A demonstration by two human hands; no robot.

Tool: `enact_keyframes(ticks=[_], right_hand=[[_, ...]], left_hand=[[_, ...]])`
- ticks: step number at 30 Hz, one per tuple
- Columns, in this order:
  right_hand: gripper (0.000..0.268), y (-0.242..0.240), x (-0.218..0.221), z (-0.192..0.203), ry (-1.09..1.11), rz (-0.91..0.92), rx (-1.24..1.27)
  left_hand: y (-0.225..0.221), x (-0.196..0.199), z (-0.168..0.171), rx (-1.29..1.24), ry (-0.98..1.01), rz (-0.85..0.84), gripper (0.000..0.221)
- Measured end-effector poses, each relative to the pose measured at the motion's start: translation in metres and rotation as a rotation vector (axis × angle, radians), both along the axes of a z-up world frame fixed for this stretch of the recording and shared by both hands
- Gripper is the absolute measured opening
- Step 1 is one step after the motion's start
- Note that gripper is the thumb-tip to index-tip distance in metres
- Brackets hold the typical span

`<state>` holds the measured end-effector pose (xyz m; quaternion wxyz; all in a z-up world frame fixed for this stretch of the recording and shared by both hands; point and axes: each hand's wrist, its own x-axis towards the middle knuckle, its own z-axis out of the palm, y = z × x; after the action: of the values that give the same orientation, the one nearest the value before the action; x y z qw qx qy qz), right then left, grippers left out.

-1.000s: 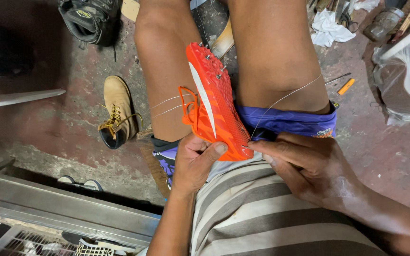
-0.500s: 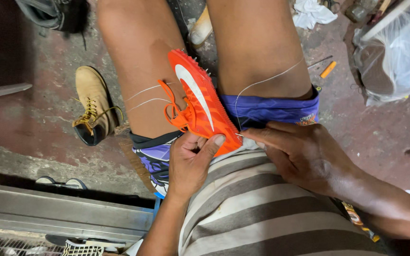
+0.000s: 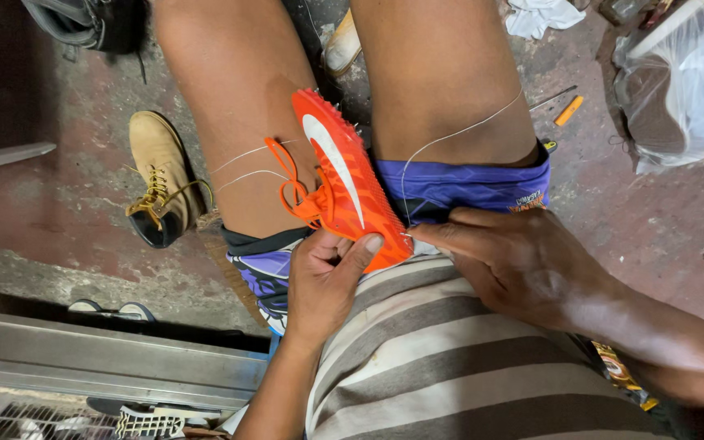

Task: The person stitches an orange shoe using a needle and thread while holding it on their lap.

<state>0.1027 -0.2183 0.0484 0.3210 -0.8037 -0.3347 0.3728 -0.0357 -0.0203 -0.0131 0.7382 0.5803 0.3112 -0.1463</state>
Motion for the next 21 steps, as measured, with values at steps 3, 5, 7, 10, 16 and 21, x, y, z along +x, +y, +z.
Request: enact_keyframes(ticks=[3, 5, 7, 10, 16, 21], right_hand=[[0.044, -0.005, -0.001, -0.010, -0.005, 0.043, -0.047], [0.040, -0.008, -0.002, -0.015, -0.007, 0.083, -0.070], [0.037, -0.009, -0.007, -0.019, -0.090, 0.064, -0.023], [0.034, -0.011, -0.009, -0.019, -0.083, 0.081, -0.037], [0.033, -0.005, -0.011, -0.022, -0.035, 0.100, -0.085], [0.029, 0.004, -0.012, -0.024, -0.075, 0.094, -0.041]], left_hand=[[-0.004, 0.004, 0.007, 0.150, 0.093, -0.097, 0.016], [-0.004, 0.006, 0.012, 0.166, 0.163, -0.140, 0.010], [-0.004, 0.008, 0.015, 0.196, 0.171, -0.180, 0.013], [-0.001, 0.009, 0.019, 0.207, 0.167, -0.246, 0.012], [-0.002, 0.008, 0.014, 0.244, 0.176, -0.246, 0.015], [-0.002, 0.006, 0.012, 0.236, 0.167, -0.216, 0.013]])
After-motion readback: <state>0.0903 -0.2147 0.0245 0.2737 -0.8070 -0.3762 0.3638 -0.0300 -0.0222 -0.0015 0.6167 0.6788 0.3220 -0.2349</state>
